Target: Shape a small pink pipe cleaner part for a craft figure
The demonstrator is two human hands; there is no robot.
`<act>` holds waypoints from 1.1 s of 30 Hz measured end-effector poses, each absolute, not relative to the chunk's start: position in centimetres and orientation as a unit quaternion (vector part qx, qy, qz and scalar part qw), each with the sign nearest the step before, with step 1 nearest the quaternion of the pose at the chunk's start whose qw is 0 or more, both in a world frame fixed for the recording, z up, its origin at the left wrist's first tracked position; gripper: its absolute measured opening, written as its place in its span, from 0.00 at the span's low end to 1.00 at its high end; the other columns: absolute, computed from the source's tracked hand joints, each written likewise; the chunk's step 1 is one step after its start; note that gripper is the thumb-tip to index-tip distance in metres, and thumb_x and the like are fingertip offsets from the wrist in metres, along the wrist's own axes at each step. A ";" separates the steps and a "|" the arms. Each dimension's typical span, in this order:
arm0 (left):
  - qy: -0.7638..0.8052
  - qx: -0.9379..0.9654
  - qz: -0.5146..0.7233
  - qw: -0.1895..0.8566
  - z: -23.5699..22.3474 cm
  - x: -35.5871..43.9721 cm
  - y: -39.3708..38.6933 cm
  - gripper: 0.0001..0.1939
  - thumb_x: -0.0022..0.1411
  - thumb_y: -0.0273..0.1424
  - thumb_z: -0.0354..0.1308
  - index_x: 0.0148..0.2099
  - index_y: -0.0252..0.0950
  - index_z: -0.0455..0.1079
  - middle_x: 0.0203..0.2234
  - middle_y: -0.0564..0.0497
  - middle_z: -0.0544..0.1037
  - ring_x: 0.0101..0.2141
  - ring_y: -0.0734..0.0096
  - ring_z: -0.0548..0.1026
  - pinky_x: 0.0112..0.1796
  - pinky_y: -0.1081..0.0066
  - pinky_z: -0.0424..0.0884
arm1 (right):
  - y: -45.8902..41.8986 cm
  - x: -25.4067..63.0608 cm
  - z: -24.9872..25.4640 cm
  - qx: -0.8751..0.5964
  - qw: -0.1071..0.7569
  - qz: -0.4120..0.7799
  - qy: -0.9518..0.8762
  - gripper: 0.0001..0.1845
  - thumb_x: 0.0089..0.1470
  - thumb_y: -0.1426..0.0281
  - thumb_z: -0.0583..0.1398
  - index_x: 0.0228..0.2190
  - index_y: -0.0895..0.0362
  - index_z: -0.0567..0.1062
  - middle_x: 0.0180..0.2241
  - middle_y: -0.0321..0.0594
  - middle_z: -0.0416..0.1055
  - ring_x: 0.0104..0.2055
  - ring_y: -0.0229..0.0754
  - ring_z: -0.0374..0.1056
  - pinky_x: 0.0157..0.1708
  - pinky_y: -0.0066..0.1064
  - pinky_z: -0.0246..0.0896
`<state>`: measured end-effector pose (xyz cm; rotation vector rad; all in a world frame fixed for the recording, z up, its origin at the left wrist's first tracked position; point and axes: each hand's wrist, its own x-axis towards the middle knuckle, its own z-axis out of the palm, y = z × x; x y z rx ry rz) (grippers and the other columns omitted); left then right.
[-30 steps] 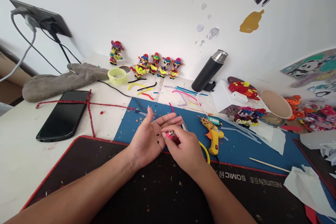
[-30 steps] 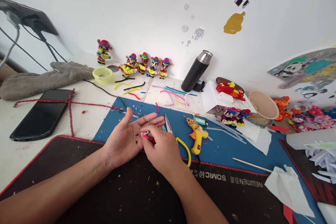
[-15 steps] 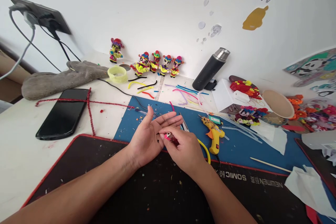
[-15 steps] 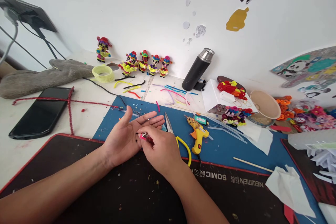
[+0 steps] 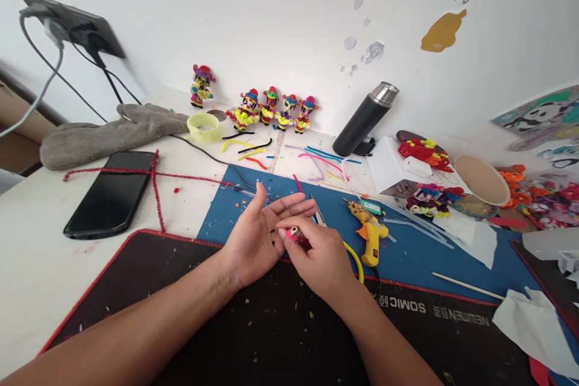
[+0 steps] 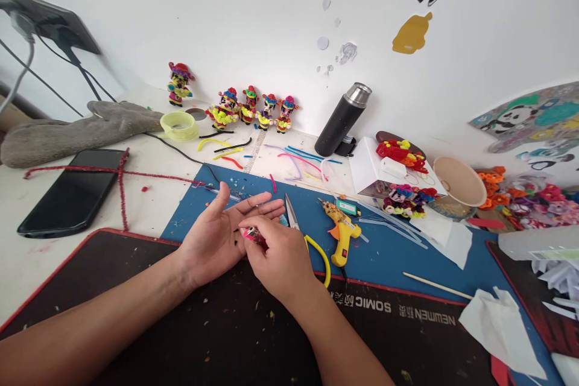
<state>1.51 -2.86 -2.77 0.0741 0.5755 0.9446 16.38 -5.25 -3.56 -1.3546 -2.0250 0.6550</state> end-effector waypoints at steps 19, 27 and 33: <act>0.267 0.067 0.440 0.855 -3.4 1.9 -3.3 0.38 0.73 0.57 0.46 0.51 0.27 0.79 0.55 0.30 0.81 0.62 0.45 0.73 0.65 0.54 0.64 | -5.3 16.2 -3.5 -0.522 0.250 0.240 -0.780 0.12 0.58 0.76 0.62 0.41 0.50 0.82 0.32 0.34 0.83 0.31 0.43 0.77 0.32 0.31 0.61; 0.282 0.066 0.426 0.857 -3.1 1.7 -3.2 0.38 0.74 0.57 0.44 0.52 0.28 0.79 0.56 0.31 0.80 0.61 0.45 0.73 0.61 0.55 0.69 | -5.2 16.2 -3.3 -0.540 0.261 0.274 -0.752 0.07 0.59 0.73 0.62 0.38 0.51 0.80 0.28 0.33 0.81 0.26 0.40 0.72 0.28 0.30 0.57; 0.276 0.058 0.441 0.852 -3.1 1.7 -3.1 0.37 0.74 0.57 0.44 0.51 0.28 0.79 0.56 0.31 0.80 0.61 0.47 0.74 0.62 0.57 0.68 | -5.1 16.2 -3.2 -0.535 0.241 0.268 -0.764 0.08 0.58 0.75 0.63 0.37 0.51 0.80 0.30 0.34 0.83 0.29 0.42 0.76 0.31 0.30 0.60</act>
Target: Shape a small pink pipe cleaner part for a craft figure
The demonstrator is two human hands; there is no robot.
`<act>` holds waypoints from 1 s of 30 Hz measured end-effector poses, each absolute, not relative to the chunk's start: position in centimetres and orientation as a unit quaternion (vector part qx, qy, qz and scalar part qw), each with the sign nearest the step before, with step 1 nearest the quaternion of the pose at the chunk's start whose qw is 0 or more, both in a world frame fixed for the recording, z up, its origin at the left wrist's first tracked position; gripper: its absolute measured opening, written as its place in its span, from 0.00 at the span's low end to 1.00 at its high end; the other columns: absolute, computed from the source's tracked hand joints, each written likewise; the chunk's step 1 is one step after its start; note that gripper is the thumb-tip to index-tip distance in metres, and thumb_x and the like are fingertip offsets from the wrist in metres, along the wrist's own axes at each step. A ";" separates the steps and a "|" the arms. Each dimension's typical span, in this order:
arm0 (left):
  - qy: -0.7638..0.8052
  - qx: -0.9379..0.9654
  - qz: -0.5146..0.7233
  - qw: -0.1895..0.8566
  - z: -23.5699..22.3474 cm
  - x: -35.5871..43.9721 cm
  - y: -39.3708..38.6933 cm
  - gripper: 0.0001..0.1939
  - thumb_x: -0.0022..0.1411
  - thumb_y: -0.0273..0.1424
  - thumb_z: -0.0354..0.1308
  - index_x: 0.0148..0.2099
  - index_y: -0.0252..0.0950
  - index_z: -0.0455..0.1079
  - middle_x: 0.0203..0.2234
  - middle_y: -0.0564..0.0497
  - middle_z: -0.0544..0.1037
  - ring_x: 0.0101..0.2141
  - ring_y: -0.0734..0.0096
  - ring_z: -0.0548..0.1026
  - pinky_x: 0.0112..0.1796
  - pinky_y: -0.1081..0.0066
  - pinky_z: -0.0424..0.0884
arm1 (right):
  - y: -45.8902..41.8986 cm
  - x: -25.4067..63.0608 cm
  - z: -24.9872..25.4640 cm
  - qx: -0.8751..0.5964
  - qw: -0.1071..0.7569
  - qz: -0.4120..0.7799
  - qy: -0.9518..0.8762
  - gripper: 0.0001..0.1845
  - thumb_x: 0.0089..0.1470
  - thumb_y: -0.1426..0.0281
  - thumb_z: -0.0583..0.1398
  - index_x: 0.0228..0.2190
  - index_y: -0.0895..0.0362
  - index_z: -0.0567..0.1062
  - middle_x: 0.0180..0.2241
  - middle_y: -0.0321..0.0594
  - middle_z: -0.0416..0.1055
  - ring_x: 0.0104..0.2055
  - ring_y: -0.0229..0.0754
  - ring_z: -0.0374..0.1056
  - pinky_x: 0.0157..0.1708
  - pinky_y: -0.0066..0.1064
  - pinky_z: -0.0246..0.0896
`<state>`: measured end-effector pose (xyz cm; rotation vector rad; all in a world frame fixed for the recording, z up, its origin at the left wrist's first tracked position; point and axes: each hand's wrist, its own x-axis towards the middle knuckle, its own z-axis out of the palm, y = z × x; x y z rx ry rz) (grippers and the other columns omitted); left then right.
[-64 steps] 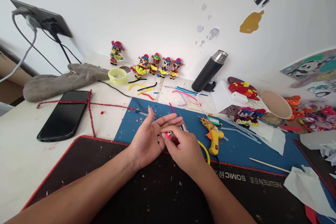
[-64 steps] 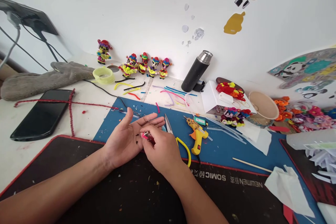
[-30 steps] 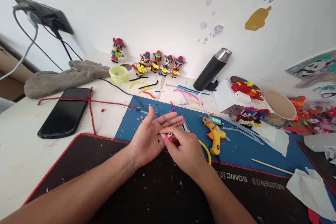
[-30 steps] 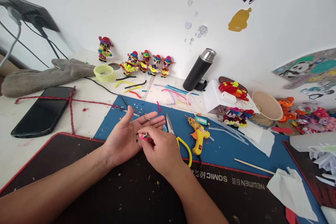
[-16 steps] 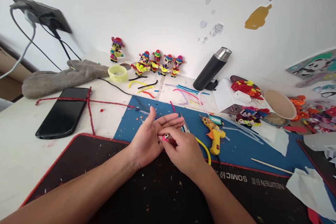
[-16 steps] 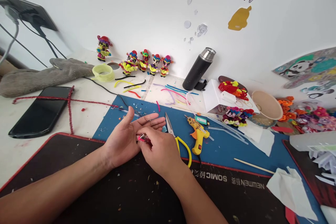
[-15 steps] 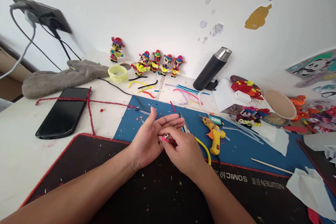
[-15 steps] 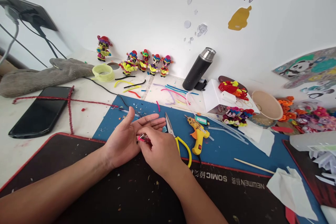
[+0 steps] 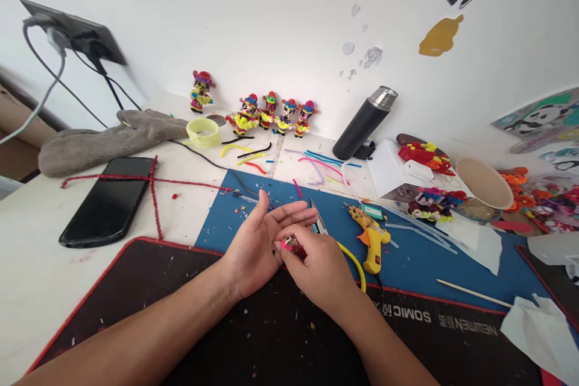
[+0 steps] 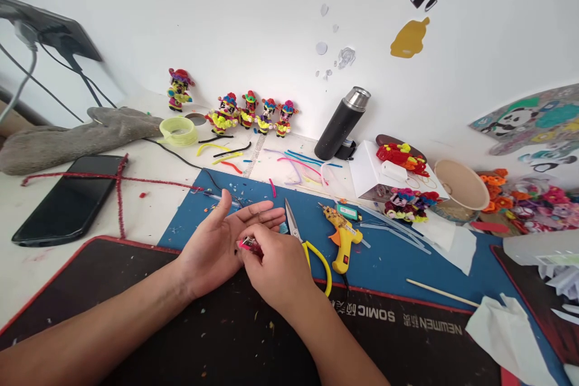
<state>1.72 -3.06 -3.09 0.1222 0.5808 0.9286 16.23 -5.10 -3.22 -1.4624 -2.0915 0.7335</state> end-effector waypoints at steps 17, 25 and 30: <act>0.285 0.052 0.428 0.856 -3.0 1.6 -3.1 0.37 0.74 0.57 0.43 0.52 0.29 0.79 0.57 0.32 0.79 0.59 0.48 0.76 0.54 0.60 0.74 | -5.1 16.1 -3.4 -0.541 0.272 0.272 -0.748 0.05 0.62 0.70 0.63 0.38 0.50 0.80 0.30 0.35 0.82 0.30 0.43 0.76 0.31 0.30 0.62; 0.289 0.031 0.451 0.844 -2.6 1.6 -2.7 0.37 0.75 0.55 0.41 0.50 0.28 0.78 0.56 0.31 0.80 0.60 0.48 0.75 0.59 0.59 0.71 | -5.1 16.3 -3.1 -0.540 0.304 0.287 -0.731 0.06 0.62 0.71 0.62 0.38 0.51 0.81 0.33 0.34 0.83 0.30 0.41 0.77 0.30 0.29 0.63; 0.286 0.034 0.454 0.843 -2.7 1.6 -2.7 0.37 0.75 0.56 0.42 0.52 0.28 0.78 0.56 0.31 0.80 0.60 0.48 0.75 0.61 0.57 0.70 | -5.1 16.3 -3.1 -0.545 0.286 0.276 -0.738 0.06 0.62 0.70 0.63 0.39 0.52 0.81 0.31 0.34 0.83 0.27 0.40 0.74 0.28 0.29 0.60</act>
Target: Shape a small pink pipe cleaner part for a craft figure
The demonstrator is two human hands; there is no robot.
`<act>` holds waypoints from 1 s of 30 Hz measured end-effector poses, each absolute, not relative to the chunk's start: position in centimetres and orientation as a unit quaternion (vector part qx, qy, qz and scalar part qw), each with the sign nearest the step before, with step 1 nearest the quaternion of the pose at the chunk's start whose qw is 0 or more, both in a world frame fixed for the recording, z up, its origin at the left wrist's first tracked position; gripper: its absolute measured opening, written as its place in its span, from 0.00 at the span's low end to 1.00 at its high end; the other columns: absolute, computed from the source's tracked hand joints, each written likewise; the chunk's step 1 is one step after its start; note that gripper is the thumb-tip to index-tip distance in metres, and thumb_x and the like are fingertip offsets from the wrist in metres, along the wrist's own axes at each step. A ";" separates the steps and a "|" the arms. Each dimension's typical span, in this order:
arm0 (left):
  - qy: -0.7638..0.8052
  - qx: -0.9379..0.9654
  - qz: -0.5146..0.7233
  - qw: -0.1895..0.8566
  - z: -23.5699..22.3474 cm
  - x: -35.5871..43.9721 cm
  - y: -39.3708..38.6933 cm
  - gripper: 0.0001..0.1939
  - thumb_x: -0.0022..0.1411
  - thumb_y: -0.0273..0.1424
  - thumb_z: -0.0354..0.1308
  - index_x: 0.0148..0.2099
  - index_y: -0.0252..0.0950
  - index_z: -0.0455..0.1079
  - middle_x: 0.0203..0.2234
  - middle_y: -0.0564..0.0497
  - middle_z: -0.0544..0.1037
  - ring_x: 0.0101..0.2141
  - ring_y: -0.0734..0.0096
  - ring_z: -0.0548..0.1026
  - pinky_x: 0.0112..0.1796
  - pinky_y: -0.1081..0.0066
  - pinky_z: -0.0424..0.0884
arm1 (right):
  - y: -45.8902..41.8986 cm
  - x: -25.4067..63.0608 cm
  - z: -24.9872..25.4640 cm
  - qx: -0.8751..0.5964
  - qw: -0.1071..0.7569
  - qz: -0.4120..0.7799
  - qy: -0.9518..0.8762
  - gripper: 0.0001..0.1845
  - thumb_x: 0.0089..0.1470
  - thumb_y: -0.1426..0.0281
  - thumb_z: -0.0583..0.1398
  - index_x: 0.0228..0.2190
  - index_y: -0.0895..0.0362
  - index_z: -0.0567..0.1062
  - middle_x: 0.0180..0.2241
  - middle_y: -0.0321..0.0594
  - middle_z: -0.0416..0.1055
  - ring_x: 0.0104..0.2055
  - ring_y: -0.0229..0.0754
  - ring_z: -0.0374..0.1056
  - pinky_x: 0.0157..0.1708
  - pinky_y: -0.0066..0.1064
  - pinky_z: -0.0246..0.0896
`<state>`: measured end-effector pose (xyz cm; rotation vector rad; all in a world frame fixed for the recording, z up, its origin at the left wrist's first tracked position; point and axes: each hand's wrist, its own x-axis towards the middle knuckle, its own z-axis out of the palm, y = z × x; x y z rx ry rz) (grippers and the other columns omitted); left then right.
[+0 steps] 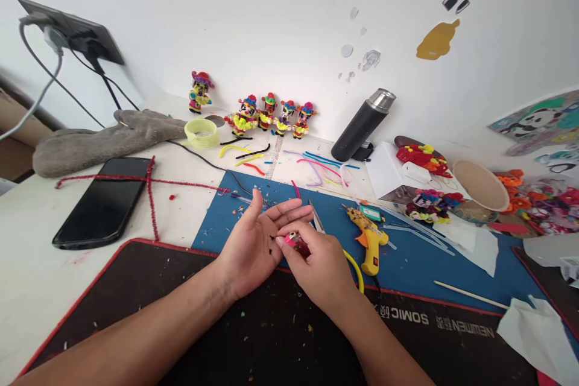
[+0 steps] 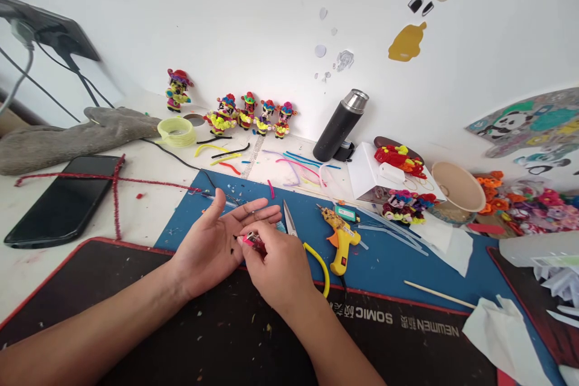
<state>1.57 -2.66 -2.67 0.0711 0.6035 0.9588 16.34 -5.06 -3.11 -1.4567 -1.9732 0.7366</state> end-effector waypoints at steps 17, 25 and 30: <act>0.294 0.048 0.443 0.846 -2.7 1.7 -2.9 0.37 0.76 0.54 0.40 0.49 0.28 0.79 0.57 0.32 0.80 0.62 0.47 0.74 0.61 0.58 0.70 | -5.1 16.2 -3.5 -0.542 0.277 0.244 -0.755 0.07 0.61 0.72 0.62 0.39 0.51 0.81 0.31 0.34 0.83 0.27 0.41 0.74 0.29 0.29 0.58; 0.282 0.045 0.455 0.844 -2.8 1.5 -2.7 0.37 0.76 0.55 0.41 0.50 0.28 0.79 0.58 0.32 0.79 0.61 0.47 0.74 0.60 0.57 0.71 | -5.2 16.3 -3.4 -0.534 0.289 0.258 -0.751 0.06 0.63 0.70 0.62 0.39 0.51 0.80 0.31 0.34 0.83 0.27 0.40 0.75 0.29 0.29 0.61; 0.279 0.052 0.456 0.843 -3.0 1.5 -2.7 0.37 0.75 0.56 0.43 0.52 0.29 0.79 0.57 0.32 0.80 0.60 0.48 0.75 0.59 0.57 0.72 | -5.3 16.2 -3.5 -0.534 0.280 0.246 -0.759 0.04 0.61 0.69 0.64 0.39 0.52 0.80 0.30 0.34 0.82 0.27 0.41 0.75 0.29 0.29 0.59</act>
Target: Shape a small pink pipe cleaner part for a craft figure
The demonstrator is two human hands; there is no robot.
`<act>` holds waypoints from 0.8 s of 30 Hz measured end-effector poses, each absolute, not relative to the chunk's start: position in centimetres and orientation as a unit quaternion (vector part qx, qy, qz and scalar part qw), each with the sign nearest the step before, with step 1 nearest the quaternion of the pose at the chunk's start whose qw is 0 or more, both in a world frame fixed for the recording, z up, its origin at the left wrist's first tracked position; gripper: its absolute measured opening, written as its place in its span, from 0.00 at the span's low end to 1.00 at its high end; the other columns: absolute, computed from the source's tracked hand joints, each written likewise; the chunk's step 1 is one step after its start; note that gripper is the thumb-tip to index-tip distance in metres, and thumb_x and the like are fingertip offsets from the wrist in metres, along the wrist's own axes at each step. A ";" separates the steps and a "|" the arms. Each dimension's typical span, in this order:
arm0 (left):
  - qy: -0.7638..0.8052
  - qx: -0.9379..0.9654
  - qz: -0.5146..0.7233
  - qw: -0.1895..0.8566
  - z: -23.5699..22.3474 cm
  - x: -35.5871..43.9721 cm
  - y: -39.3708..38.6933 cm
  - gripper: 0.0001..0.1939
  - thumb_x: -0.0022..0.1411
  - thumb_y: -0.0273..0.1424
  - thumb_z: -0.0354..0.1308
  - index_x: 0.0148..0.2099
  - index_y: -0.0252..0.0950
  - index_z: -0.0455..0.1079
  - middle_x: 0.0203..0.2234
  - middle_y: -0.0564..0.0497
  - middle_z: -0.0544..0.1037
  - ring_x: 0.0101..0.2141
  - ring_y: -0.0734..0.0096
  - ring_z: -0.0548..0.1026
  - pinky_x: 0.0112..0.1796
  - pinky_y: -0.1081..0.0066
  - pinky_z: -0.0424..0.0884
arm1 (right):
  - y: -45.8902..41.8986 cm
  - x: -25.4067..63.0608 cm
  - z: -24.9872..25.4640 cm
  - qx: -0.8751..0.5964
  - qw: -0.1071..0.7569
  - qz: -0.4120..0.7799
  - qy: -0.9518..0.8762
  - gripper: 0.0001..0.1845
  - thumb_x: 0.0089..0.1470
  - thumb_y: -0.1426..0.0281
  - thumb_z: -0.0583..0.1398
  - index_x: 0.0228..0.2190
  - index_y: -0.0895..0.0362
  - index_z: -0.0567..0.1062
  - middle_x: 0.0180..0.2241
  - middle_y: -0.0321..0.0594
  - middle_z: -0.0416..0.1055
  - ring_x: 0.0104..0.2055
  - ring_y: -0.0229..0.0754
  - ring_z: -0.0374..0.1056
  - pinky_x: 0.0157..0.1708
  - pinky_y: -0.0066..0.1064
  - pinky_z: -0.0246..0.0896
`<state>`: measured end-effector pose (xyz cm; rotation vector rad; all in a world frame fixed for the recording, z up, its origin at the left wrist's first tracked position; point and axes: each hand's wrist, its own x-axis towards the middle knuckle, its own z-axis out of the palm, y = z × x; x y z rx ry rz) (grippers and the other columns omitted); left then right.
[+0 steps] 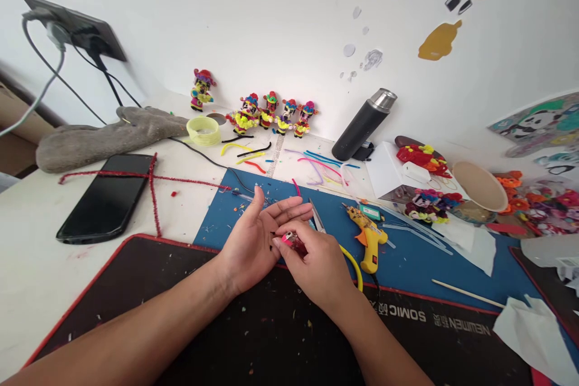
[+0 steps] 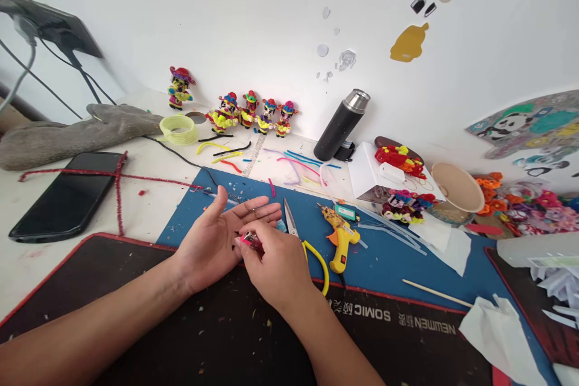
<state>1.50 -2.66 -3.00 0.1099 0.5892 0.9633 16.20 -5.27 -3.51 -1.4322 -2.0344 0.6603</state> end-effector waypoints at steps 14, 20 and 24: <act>0.289 0.060 0.443 0.846 -3.1 1.7 -3.0 0.37 0.75 0.56 0.43 0.52 0.28 0.79 0.55 0.32 0.81 0.58 0.49 0.76 0.54 0.60 0.74 | -5.1 16.2 -4.1 -0.550 0.263 0.251 -0.752 0.06 0.61 0.71 0.62 0.38 0.51 0.80 0.29 0.34 0.81 0.27 0.41 0.75 0.29 0.28 0.61; 0.279 0.059 0.446 0.848 -3.0 1.7 -2.9 0.37 0.75 0.56 0.43 0.52 0.27 0.78 0.56 0.31 0.80 0.59 0.49 0.76 0.53 0.62 0.74 | -5.0 16.1 -3.8 -0.547 0.272 0.256 -0.749 0.07 0.61 0.72 0.62 0.38 0.51 0.81 0.30 0.34 0.83 0.29 0.41 0.76 0.30 0.29 0.63; 0.275 0.056 0.448 0.849 -2.8 1.6 -2.9 0.37 0.75 0.55 0.41 0.52 0.28 0.79 0.56 0.30 0.80 0.58 0.49 0.76 0.52 0.61 0.75 | -5.0 16.3 -3.7 -0.536 0.297 0.268 -0.743 0.09 0.61 0.71 0.61 0.41 0.51 0.81 0.34 0.35 0.84 0.31 0.41 0.79 0.32 0.29 0.67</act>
